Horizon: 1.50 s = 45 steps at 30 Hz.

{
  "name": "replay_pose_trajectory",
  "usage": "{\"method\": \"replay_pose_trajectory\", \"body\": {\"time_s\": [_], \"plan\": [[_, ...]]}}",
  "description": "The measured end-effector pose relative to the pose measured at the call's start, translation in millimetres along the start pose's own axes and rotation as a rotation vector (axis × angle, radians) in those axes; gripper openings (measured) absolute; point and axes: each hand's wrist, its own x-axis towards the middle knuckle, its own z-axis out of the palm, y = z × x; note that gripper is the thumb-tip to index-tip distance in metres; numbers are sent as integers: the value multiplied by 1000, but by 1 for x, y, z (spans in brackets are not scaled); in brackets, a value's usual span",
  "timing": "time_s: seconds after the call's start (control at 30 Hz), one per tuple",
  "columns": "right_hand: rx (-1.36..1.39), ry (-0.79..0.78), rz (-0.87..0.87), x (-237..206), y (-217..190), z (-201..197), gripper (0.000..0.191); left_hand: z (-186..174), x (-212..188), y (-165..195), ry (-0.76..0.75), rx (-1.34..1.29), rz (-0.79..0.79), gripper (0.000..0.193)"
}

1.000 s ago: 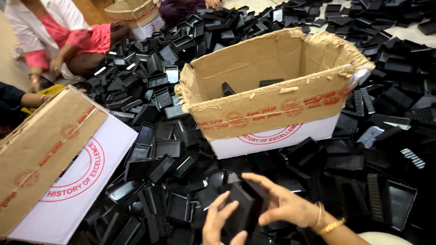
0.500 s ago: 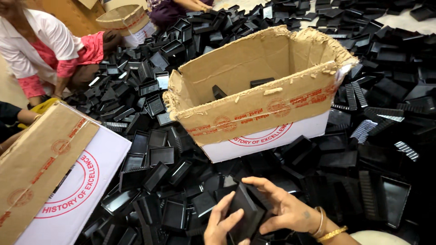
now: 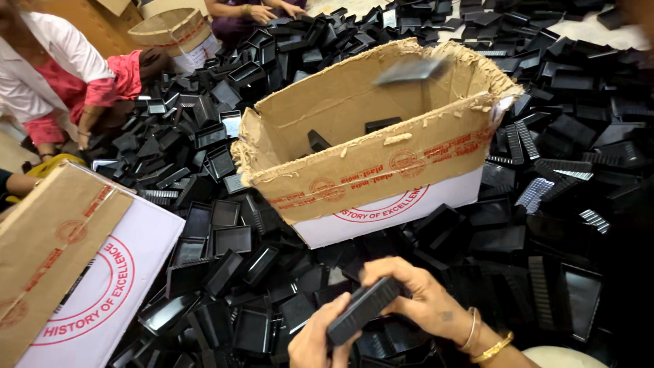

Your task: The person sits on the floor among a large spread of black plastic boxes and lids, picks up pieces one at a time, fits a lid onto a base, and places the assembled boxes into a cardboard box in front of them. They continue picking, matching, and boxing pieces across the episode.

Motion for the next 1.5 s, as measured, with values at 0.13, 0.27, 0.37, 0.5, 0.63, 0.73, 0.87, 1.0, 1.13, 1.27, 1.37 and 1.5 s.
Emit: {"method": "replay_pose_trajectory", "body": {"time_s": [0.13,0.27,0.37,0.5,0.63,0.73,0.87,1.0,1.13,1.27,1.37,1.5], "plan": [[-411,142,86,10,7,-22,39,-21,51,25,-148,-46,53,42],[-1150,271,81,32,11,-57,66,-29,158,46,153,220,426,38],[-1445,-268,1026,30,26,-67,72,-45,236,36,395,644,670,68],[-1485,-306,858,17,77,-41,57,-59,228,-16,363,163,169,19],[-1310,-112,835,15,124,-35,55,-53,153,-109,310,417,-142,13],[-1311,-138,921,15,136,-42,50,-39,104,-171,10,573,-449,18],[-1139,-327,979,16,129,-44,60,-8,85,-207,-248,552,-278,46],[-1000,-396,993,20,103,-40,78,15,91,-198,-517,852,-511,70],[-957,-255,889,27,65,-34,85,12,80,-183,-569,1031,-608,48],[-721,-62,661,37,27,-34,85,-23,37,-186,-513,1073,-446,29],[-502,-38,409,41,11,-28,77,-52,13,-184,-306,927,-357,32],[-347,-139,91,42,10,-10,73,-70,11,-142,-472,591,-262,25]]}}
